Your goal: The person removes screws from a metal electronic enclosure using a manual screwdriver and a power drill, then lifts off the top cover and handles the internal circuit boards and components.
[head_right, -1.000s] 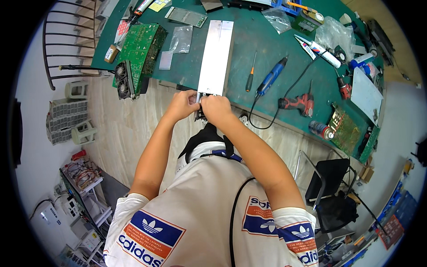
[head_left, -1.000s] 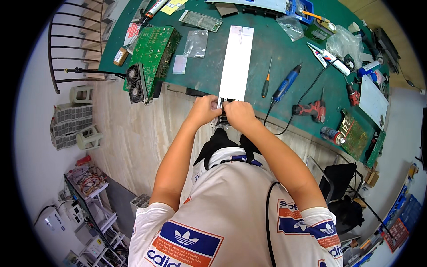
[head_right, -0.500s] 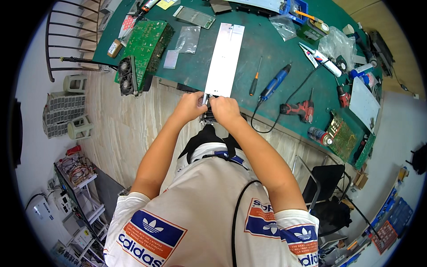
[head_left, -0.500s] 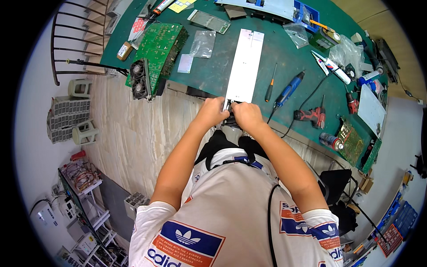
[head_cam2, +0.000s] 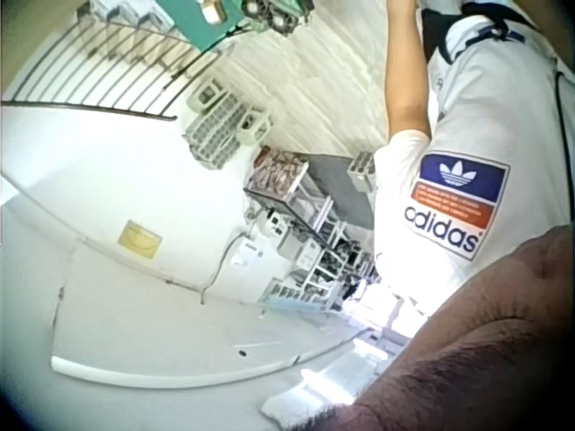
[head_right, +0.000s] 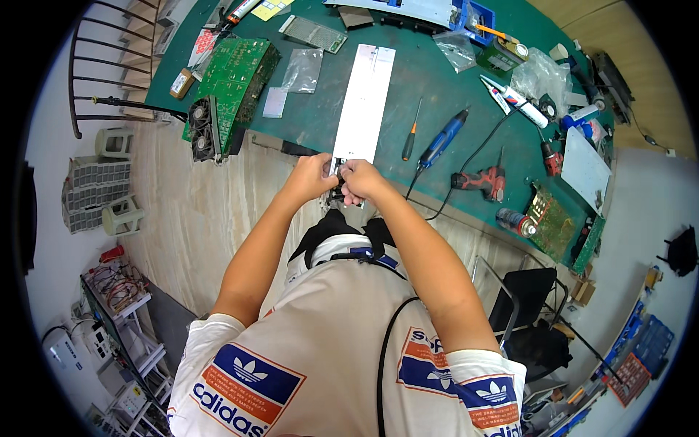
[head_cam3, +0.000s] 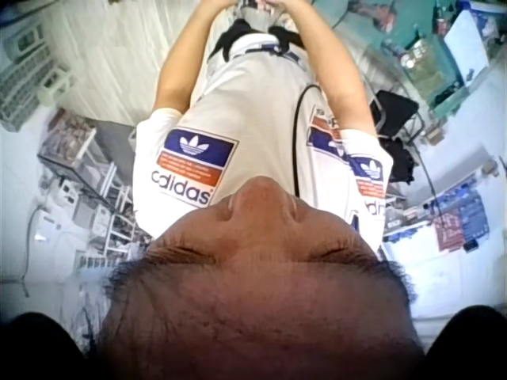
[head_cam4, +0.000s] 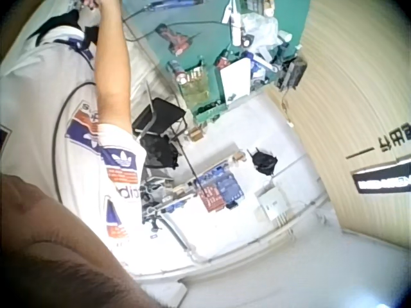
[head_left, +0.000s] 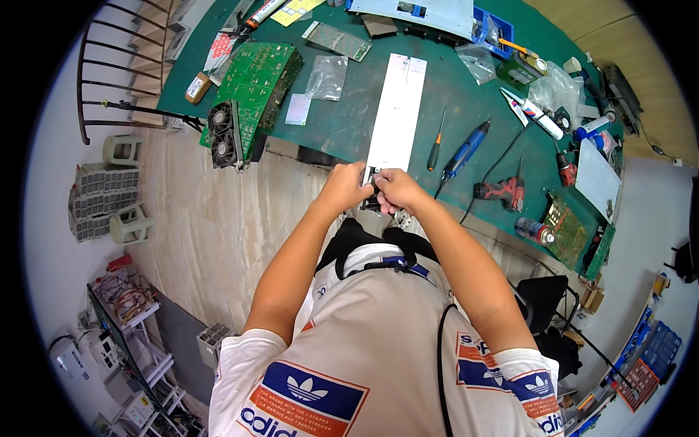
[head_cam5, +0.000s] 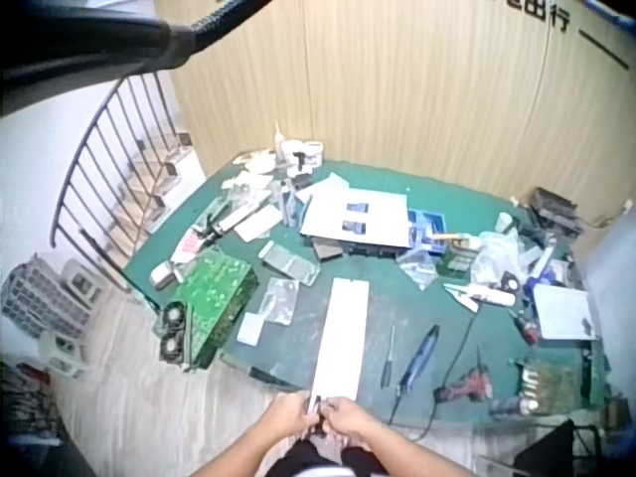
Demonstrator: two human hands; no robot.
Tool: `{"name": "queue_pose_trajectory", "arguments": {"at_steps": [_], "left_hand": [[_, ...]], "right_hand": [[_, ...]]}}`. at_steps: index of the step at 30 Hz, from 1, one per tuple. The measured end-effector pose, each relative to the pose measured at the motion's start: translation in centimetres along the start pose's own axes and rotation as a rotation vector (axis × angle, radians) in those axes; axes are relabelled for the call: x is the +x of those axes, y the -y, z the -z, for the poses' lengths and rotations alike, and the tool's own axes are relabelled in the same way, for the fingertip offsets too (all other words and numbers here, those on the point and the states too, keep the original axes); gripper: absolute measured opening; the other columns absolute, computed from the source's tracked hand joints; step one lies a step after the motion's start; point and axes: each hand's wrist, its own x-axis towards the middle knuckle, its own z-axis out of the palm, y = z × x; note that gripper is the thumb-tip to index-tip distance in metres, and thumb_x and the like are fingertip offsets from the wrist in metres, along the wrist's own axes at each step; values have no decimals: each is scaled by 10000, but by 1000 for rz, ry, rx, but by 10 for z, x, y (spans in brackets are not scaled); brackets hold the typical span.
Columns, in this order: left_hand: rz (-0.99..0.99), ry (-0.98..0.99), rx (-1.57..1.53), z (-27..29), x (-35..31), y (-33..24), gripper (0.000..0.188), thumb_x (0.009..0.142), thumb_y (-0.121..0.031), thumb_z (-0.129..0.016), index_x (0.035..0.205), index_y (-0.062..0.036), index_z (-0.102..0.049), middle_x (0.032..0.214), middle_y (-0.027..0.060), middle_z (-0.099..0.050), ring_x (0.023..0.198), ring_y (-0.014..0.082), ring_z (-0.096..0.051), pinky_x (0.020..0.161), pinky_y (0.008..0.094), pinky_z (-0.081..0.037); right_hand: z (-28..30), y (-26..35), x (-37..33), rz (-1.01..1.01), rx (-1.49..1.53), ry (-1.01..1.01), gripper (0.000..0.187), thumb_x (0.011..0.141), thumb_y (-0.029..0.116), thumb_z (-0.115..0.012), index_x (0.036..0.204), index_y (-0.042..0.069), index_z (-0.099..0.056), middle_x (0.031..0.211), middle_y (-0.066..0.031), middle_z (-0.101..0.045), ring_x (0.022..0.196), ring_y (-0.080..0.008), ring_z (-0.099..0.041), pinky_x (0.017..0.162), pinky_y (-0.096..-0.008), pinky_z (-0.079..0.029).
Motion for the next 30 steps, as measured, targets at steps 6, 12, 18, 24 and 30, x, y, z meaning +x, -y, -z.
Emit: {"name": "queue_pose_trajectory", "arguments": {"at_steps": [6,12,18,24,30], "left_hand": [[-12,-3,-1,-2,-1,5,307,717,-158,-719,918,71,-680,760,274,-676,758,433,-687,717,476,-548],[-13,2,99,-3,0,1,321,719,-162,-714,954,55,-683,739,254,-666,712,410,-681,683,454,-540],[-51,-26,128,-4,-1,-2,352,721,-165,-704,1008,37,-679,733,237,-664,698,410,-676,667,451,-535],[-53,-22,124,-6,3,1,351,730,-163,-701,1022,30,-669,748,236,-668,702,410,-673,676,438,-535],[-10,16,72,-2,-2,0,338,739,-159,-691,1010,41,-659,715,234,-650,661,393,-667,652,425,-530]], "right_hand": [[-11,5,-4,35,-183,-117,180,1033,171,-502,1022,12,-587,678,-68,-625,484,-178,-655,405,-302,-497],[-15,1,-5,75,-128,-260,212,970,138,-565,911,-25,-687,640,-108,-658,460,-191,-656,426,-331,-518],[-11,18,-10,26,-256,-275,224,956,113,-563,889,-49,-702,654,-137,-678,482,-206,-672,470,-349,-543],[-17,10,-11,137,-180,-370,205,939,86,-565,911,-58,-708,693,-170,-698,521,-242,-701,557,-370,-579],[-21,8,-10,123,-191,-389,219,949,124,-586,932,-54,-712,749,-178,-724,547,-254,-713,620,-372,-594]]}}
